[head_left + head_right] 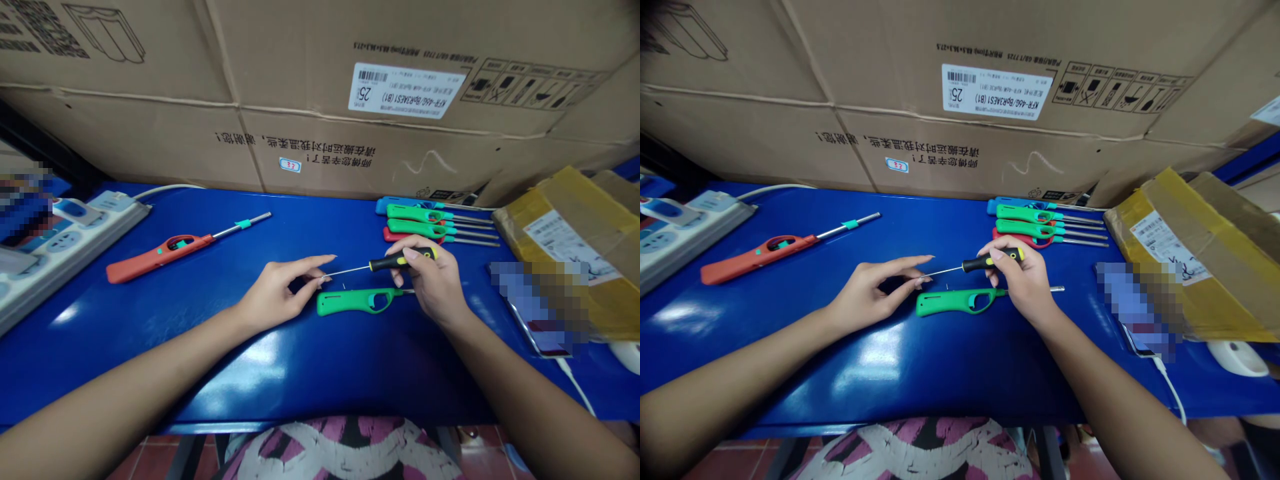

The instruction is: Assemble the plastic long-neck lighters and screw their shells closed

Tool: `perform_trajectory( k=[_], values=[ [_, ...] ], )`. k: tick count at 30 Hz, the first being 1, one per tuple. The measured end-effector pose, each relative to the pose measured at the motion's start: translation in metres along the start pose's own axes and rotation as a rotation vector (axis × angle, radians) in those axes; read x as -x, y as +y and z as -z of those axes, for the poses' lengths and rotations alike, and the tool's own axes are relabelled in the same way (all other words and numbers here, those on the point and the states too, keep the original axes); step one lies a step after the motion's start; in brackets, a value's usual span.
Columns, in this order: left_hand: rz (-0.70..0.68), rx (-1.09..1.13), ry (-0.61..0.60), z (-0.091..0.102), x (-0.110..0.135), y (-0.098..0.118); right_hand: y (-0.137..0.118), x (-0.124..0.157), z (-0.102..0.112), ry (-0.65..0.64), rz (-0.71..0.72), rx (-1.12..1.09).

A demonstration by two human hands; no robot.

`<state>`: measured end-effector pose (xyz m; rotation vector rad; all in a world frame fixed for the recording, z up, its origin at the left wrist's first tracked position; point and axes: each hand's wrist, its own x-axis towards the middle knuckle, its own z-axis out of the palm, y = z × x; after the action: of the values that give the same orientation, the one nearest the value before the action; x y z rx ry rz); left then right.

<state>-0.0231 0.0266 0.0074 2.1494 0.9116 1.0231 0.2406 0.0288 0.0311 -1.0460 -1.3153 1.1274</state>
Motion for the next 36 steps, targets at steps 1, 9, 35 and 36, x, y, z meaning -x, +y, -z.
perform_trajectory(
  k=[1,9,35,36],
  values=[
    [0.0,-0.001,0.001,0.0,0.0,0.0,0.0,0.0,0.0,0.003,0.001,-0.001],
    [0.005,-0.017,-0.001,-0.001,0.0,0.001,0.001,0.0,0.0,0.001,0.01,-0.015],
    [0.1,0.116,0.173,-0.001,-0.001,0.012,-0.01,0.003,-0.002,0.143,0.075,-0.024],
    [0.118,0.149,0.178,-0.001,-0.001,0.012,-0.01,0.003,-0.002,0.135,0.067,-0.028]
  ],
)
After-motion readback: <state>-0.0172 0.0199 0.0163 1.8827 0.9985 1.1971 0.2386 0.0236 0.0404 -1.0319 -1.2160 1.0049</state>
